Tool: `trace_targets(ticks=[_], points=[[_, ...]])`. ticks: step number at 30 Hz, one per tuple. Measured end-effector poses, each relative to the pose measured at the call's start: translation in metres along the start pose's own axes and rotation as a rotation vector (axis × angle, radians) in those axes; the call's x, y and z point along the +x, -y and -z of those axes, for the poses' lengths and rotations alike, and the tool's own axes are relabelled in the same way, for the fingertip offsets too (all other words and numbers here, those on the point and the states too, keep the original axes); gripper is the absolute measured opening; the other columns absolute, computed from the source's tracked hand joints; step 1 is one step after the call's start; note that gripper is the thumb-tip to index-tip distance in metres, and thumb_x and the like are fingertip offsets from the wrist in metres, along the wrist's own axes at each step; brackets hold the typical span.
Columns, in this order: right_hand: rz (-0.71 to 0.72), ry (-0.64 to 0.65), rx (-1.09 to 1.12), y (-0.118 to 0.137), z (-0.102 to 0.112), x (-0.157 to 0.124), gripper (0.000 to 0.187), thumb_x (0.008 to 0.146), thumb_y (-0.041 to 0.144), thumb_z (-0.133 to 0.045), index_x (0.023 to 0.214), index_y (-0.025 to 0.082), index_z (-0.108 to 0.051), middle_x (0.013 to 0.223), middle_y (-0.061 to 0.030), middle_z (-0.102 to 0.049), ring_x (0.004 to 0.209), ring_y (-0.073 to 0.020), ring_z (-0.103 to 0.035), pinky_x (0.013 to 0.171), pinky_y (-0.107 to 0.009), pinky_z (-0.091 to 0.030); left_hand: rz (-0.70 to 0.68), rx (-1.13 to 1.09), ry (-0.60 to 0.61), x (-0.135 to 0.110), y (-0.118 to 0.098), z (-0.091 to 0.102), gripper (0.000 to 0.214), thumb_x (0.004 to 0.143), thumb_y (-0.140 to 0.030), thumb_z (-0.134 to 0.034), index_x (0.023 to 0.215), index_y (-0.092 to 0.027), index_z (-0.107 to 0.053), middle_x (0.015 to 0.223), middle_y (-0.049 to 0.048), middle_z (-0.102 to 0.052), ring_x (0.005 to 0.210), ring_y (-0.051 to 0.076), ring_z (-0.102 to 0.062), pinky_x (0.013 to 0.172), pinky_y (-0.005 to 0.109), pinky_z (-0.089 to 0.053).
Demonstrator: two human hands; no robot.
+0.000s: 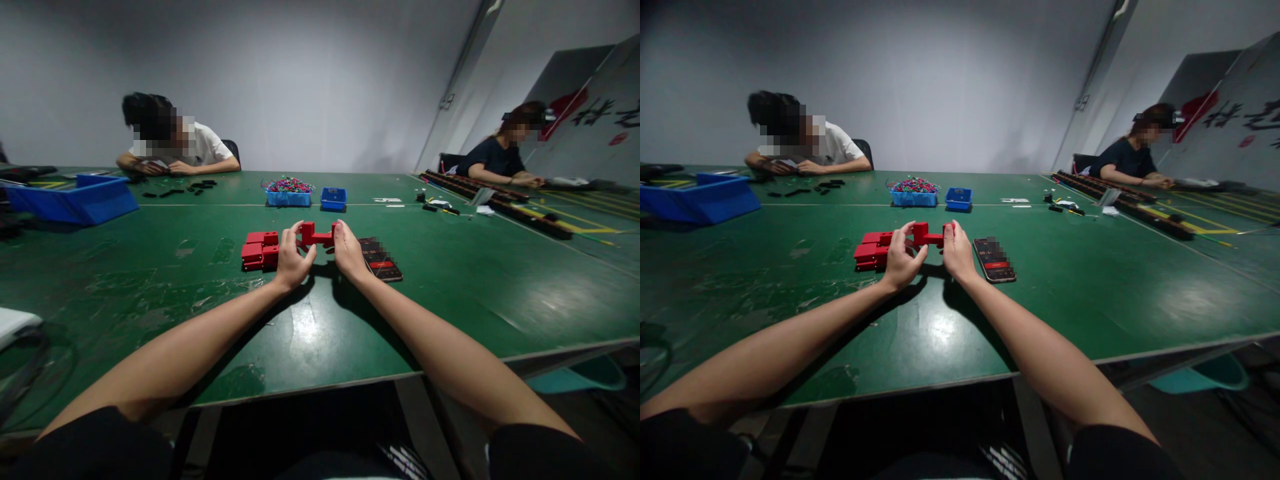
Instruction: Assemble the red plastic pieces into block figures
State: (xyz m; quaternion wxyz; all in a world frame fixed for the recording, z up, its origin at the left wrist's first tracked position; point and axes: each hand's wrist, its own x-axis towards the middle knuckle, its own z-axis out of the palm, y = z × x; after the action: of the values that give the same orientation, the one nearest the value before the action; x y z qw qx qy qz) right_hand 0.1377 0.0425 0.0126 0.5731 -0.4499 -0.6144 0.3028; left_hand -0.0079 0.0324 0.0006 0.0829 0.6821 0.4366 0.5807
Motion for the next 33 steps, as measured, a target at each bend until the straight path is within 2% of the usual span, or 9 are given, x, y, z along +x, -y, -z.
trace_targets(ticks=[3,6,9,12,19,23,26,29,33], points=[[-0.218,-0.068,0.208,0.002,-0.001,0.003,0.050,0.090,0.065,-0.038,0.106,0.021,-0.055,0.078,-0.0006,-0.063,0.060,-0.0130,-0.063,0.055,-0.024,-0.052,-0.086,0.039,0.042,-0.002,-0.004,0.002,0.050,0.081,-0.024,-0.062,0.129,-0.019,-0.049,0.104,0.0055,-0.051,0.071,0.011,-0.054,0.075,0.030,-0.052],[-0.374,-0.115,0.413,0.006,0.000,0.007,0.038,0.088,0.058,-0.049,0.095,0.021,-0.055,0.063,0.0045,-0.057,0.051,-0.0097,-0.057,0.047,-0.019,-0.048,-0.179,0.061,0.116,-0.005,-0.006,0.003,0.050,0.083,-0.024,-0.059,0.132,-0.019,-0.049,0.100,0.0051,-0.051,0.076,0.013,-0.054,0.074,0.028,-0.052],[-0.482,-0.146,0.526,0.010,0.002,0.009,0.021,0.082,0.038,-0.065,0.085,0.020,-0.054,0.060,0.0053,-0.058,0.048,-0.0082,-0.055,0.044,-0.017,-0.048,-0.251,0.052,0.187,-0.006,-0.006,0.003,0.050,0.085,-0.022,-0.055,0.134,-0.019,-0.047,0.104,0.0068,-0.051,0.081,0.014,-0.056,0.074,0.027,-0.052],[-0.573,-0.176,0.608,0.011,0.004,0.009,0.010,0.080,0.021,-0.064,0.082,0.018,-0.055,0.060,0.0049,-0.059,0.049,-0.0079,-0.056,0.044,-0.016,-0.049,-0.317,0.035,0.227,-0.008,-0.004,0.003,0.050,0.086,-0.020,-0.053,0.135,-0.018,-0.046,0.107,0.0079,-0.050,0.079,0.013,-0.056,0.075,0.028,-0.052],[-0.639,-0.206,0.727,0.013,0.004,0.009,0.009,0.076,0.010,-0.065,0.079,0.016,-0.058,0.062,0.0025,-0.064,0.052,-0.0083,-0.058,0.047,-0.017,-0.052,-0.565,0.067,0.219,-0.010,-0.020,0.009,0.044,0.083,-0.018,-0.054,0.127,-0.020,-0.052,0.116,0.0116,-0.053,0.107,0.022,-0.055,0.091,0.036,-0.048],[-0.586,-0.146,0.722,0.013,0.002,0.008,0.013,0.077,0.009,-0.065,0.073,0.016,-0.055,0.060,0.0030,-0.062,0.051,-0.0076,-0.058,0.048,-0.016,-0.051,-0.476,0.241,0.115,0.004,-0.039,0.024,0.034,0.083,-0.028,-0.058,0.116,-0.021,-0.057,0.120,0.0121,-0.053,0.109,0.025,-0.054,0.098,0.042,-0.041],[-0.593,-0.115,0.654,0.011,0.001,0.006,0.021,0.073,0.008,-0.069,0.078,0.018,-0.051,0.062,0.0048,-0.060,0.052,-0.0081,-0.059,0.051,-0.018,-0.053,-0.322,0.399,0.092,0.027,-0.038,0.040,0.034,0.087,-0.035,-0.052,0.116,-0.018,-0.056,0.122,0.0135,-0.052,0.105,0.027,-0.056,0.098,0.045,-0.038],[-0.620,-0.088,0.596,0.010,-0.002,0.002,0.038,0.065,0.005,-0.073,0.089,0.020,-0.049,0.068,0.0074,-0.059,0.055,-0.0086,-0.061,0.056,-0.021,-0.055,-0.107,0.621,0.183,0.051,-0.022,0.059,0.037,0.090,-0.040,-0.043,0.116,-0.017,-0.055,0.117,0.0146,-0.055,0.111,0.031,-0.054,0.095,0.046,-0.040],[-0.616,-0.046,0.529,0.009,-0.003,-0.002,0.063,0.058,0.000,-0.075,0.109,0.024,-0.047,0.079,0.0073,-0.057,0.059,-0.0086,-0.062,0.059,-0.022,-0.055,0.255,0.911,0.407,0.072,0.004,0.088,0.051,0.089,-0.049,-0.039,0.122,-0.013,-0.051,0.123,0.0219,-0.054,0.113,0.037,-0.056,0.091,0.047,-0.044]])
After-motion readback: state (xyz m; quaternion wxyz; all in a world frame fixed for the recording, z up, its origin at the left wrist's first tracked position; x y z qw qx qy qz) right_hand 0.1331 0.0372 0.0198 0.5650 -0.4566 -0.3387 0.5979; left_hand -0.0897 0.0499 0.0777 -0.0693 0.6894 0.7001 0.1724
